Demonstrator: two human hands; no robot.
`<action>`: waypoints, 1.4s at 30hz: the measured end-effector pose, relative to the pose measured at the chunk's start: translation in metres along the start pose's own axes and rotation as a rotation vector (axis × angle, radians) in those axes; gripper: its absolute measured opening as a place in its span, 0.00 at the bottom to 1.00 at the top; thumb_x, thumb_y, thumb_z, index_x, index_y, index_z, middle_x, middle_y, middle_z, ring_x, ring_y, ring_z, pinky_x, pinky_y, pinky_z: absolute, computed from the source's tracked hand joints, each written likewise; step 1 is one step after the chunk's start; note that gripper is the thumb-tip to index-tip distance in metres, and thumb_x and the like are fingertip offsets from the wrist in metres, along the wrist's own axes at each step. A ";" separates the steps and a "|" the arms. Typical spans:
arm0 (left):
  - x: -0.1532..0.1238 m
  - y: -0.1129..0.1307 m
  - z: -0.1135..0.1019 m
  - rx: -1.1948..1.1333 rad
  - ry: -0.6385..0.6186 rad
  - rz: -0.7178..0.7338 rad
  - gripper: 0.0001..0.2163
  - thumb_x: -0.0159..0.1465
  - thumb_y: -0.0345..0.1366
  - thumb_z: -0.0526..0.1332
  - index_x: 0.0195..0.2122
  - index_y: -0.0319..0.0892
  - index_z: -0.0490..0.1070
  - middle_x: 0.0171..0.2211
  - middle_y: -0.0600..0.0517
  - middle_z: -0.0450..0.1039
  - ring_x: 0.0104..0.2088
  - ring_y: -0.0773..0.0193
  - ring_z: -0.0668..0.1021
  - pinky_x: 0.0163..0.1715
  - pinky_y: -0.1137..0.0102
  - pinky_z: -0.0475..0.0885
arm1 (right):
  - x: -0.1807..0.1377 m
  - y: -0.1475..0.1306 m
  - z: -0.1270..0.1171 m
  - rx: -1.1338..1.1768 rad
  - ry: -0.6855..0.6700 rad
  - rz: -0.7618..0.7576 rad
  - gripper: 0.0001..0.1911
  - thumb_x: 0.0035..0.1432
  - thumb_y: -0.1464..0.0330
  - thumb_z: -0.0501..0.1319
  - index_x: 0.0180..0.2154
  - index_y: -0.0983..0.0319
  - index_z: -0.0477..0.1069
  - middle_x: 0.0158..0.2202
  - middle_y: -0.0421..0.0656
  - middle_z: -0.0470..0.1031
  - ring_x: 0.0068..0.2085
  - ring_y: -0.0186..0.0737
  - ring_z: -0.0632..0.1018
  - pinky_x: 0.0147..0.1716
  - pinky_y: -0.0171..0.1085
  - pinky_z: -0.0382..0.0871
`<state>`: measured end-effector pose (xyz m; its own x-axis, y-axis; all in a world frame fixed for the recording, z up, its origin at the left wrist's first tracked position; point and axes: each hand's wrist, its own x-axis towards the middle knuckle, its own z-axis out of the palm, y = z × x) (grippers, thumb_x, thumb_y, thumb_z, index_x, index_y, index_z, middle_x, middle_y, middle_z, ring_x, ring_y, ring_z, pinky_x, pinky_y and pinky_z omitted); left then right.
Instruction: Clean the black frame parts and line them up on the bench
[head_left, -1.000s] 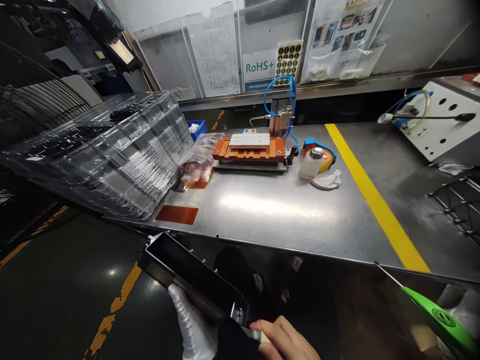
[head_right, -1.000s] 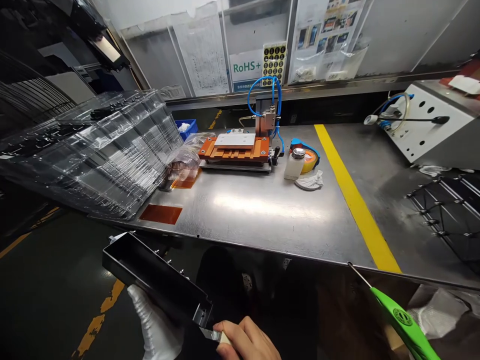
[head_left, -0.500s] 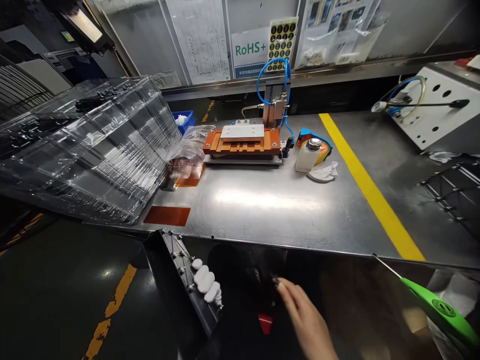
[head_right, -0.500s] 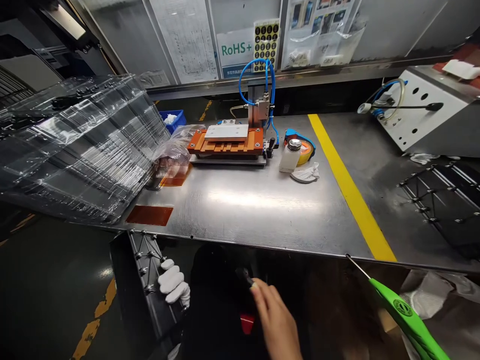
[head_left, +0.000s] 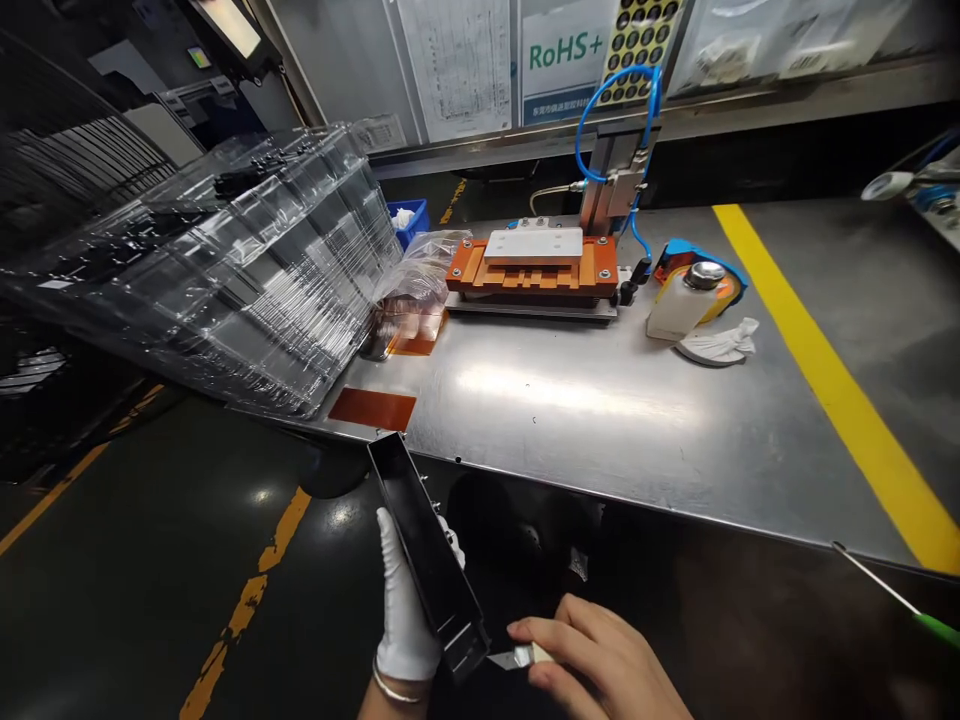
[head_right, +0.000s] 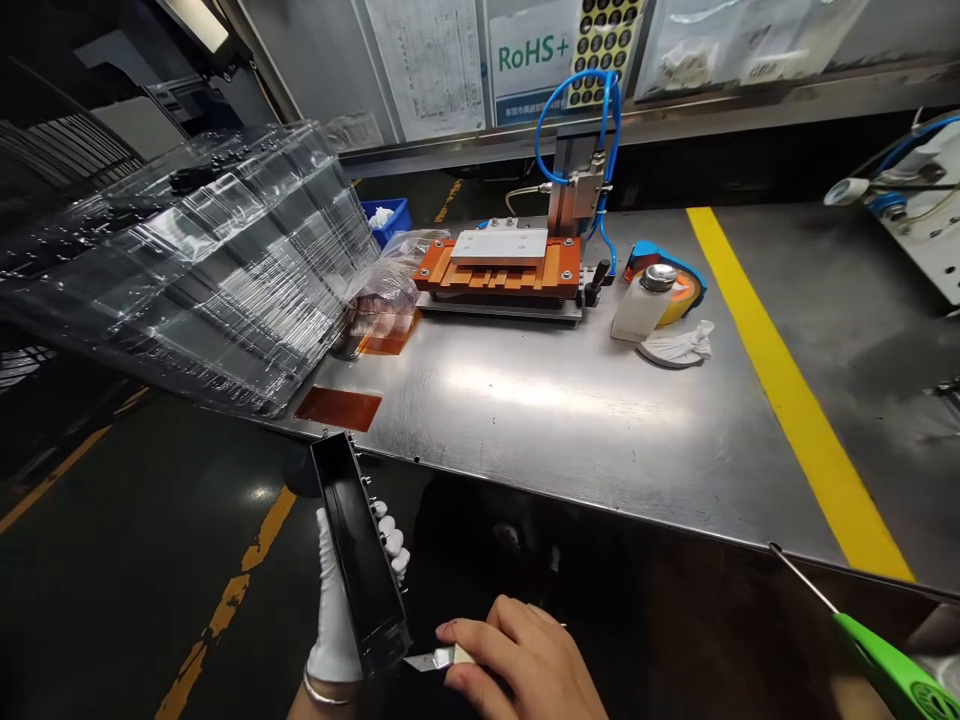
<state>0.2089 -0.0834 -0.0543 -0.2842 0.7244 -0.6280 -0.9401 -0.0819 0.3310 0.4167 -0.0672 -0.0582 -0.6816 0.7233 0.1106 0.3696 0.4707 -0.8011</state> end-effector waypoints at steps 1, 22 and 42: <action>-0.002 0.001 0.000 -0.014 0.004 -0.008 0.19 0.54 0.52 0.70 0.35 0.41 0.76 0.24 0.57 0.70 0.22 0.69 0.75 0.22 0.75 0.73 | 0.003 0.000 0.001 0.000 -0.013 -0.027 0.17 0.69 0.52 0.52 0.48 0.47 0.76 0.27 0.36 0.76 0.27 0.33 0.79 0.29 0.30 0.74; 0.002 -0.012 -0.027 0.088 0.095 0.102 0.19 0.61 0.55 0.63 0.47 0.52 0.77 0.31 0.56 0.79 0.33 0.64 0.82 0.33 0.74 0.77 | -0.002 0.010 0.019 -0.028 0.008 0.087 0.16 0.69 0.52 0.53 0.49 0.47 0.75 0.29 0.35 0.75 0.29 0.33 0.79 0.31 0.30 0.74; -0.002 -0.019 -0.042 0.223 0.148 -0.080 0.18 0.62 0.46 0.65 0.52 0.50 0.74 0.30 0.55 0.78 0.25 0.66 0.79 0.25 0.74 0.76 | -0.014 0.009 0.019 0.151 -0.125 0.167 0.16 0.68 0.51 0.55 0.51 0.45 0.75 0.29 0.35 0.75 0.32 0.34 0.79 0.38 0.31 0.74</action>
<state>0.2192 -0.1121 -0.0887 -0.2504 0.6136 -0.7489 -0.9006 0.1362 0.4128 0.4177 -0.0824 -0.0780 -0.6950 0.7124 -0.0968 0.3914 0.2619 -0.8822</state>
